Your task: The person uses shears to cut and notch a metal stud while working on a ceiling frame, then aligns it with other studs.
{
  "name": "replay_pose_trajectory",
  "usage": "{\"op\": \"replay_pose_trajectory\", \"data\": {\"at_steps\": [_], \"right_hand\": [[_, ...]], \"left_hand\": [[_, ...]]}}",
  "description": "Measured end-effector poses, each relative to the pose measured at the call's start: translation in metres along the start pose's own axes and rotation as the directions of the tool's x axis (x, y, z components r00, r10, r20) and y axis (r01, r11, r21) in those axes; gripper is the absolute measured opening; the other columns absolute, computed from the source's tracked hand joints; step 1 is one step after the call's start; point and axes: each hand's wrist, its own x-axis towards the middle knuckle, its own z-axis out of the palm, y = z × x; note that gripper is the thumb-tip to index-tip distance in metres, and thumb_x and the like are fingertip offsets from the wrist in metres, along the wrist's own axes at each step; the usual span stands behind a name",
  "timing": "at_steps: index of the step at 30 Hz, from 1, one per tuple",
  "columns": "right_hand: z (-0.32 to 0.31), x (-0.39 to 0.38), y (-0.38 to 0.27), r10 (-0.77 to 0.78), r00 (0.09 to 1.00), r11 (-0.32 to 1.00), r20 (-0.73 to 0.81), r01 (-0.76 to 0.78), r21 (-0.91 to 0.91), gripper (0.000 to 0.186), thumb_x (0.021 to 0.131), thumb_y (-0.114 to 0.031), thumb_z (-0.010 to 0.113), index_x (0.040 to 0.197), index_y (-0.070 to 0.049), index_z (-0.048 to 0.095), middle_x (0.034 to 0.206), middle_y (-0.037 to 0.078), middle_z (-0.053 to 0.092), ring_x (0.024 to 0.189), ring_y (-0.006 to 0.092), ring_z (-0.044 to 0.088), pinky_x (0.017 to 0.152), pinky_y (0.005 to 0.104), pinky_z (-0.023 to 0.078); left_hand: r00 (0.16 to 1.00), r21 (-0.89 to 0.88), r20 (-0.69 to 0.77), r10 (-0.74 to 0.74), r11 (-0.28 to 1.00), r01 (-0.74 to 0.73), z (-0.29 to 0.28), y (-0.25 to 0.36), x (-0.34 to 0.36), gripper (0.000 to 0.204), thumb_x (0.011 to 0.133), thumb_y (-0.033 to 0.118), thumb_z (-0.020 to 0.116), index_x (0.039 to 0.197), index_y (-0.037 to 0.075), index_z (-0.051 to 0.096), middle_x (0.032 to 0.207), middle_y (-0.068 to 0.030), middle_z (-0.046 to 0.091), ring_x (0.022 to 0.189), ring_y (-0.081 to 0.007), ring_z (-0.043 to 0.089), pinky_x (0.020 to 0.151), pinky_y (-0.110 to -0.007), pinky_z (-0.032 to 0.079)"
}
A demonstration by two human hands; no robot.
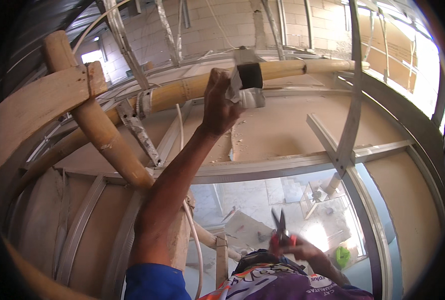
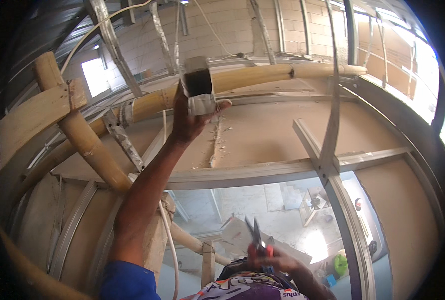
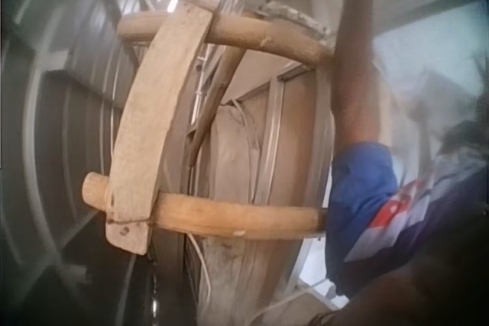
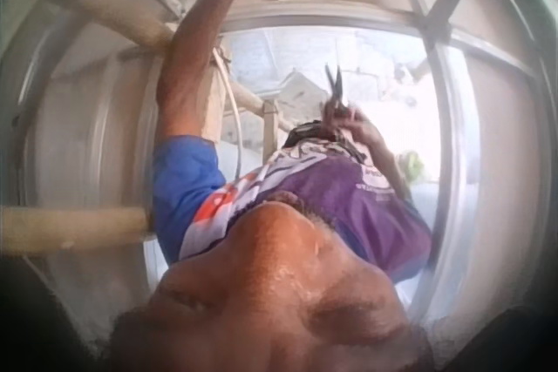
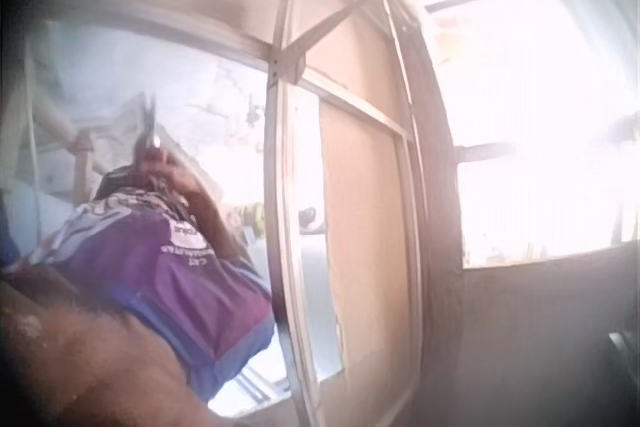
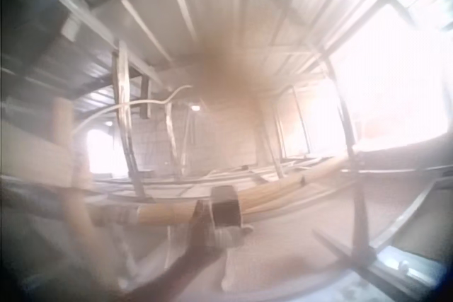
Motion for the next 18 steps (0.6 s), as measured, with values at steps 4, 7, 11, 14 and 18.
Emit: {"op": "replay_pose_trajectory", "data": {"at_steps": [4,7,11,14,18], "right_hand": [[0.027,-0.003,-0.109,-0.756,0.58,0.515,-0.303,0.242,-0.822,0.031,0.071,-0.004,0.068,0.092,-0.002,0.046,0.085,0.015,0.055,0.083,0.0294,0.057,0.071,0.0372,0.044],[0.057,-0.004,-0.172,-0.935,0.225,0.269,-0.273,-0.046,-0.962,0.034,0.078,-0.011,0.062,0.106,0.001,0.047,0.093,0.02,0.054,0.088,0.0348,0.055,0.075,0.042,0.043],[0.063,0.002,-0.218,-0.986,0.106,0.111,-0.132,-0.185,-0.976,0.035,0.08,-0.012,0.061,0.108,0.003,0.048,0.097,0.02,0.054,0.092,0.0319,0.054,0.078,0.0427,0.043],[0.064,0.005,-0.228,-0.992,0.109,0.039,-0.069,-0.258,-0.965,0.034,0.081,-0.012,0.061,0.109,0.003,0.049,0.097,0.018,0.054,0.092,0.03,0.053,0.079,0.0424,0.042],[0.064,0.004,-0.233,-0.991,0.134,-0.02,-0.02,-0.291,-0.957,0.031,0.08,-0.007,0.06,0.107,0.001,0.048,0.098,0.018,0.055,0.094,0.0315,0.054,0.08,0.0421,0.043]], "left_hand": [[0.988,-0.017,-0.154,0.017,1.0,-0.02,0.013,0.011,0.007,0.04,0.06,0.016,0.078,0.081,0.004,0.046,0.081,-0.0129,0.045,0.076,-0.0307,0.045,0.066,-0.041,0.039],[0.975,0.065,-0.218,0.039,0.998,-0.026,0.016,0.018,0.007,0.04,0.062,0.016,0.076,0.084,0.001,0.046,0.082,-0.0136,0.045,0.076,-0.0318,0.046,0.066,-0.041,0.04],[0.971,0.094,-0.222,0.084,0.993,-0.065,0.026,0.023,0.011,0.043,0.061,0.014,0.073,0.091,-0.003,0.048,0.086,-0.0162,0.044,0.077,-0.0351,0.047,0.067,-0.043,0.041],[0.972,0.071,-0.212,0.103,0.993,-0.089,0.027,0.026,0.012,0.042,0.061,0.013,0.073,0.09,-0.003,0.048,0.086,-0.0163,0.045,0.077,-0.0355,0.047,0.068,-0.043,0.041],[0.984,-0.005,-0.174,0.044,0.999,-0.045,0.026,0.03,0.009,0.038,0.063,0.012,0.07,0.092,-0.002,0.051,0.086,-0.0173,0.047,0.079,-0.0358,0.048,0.071,-0.043,0.041]]}}
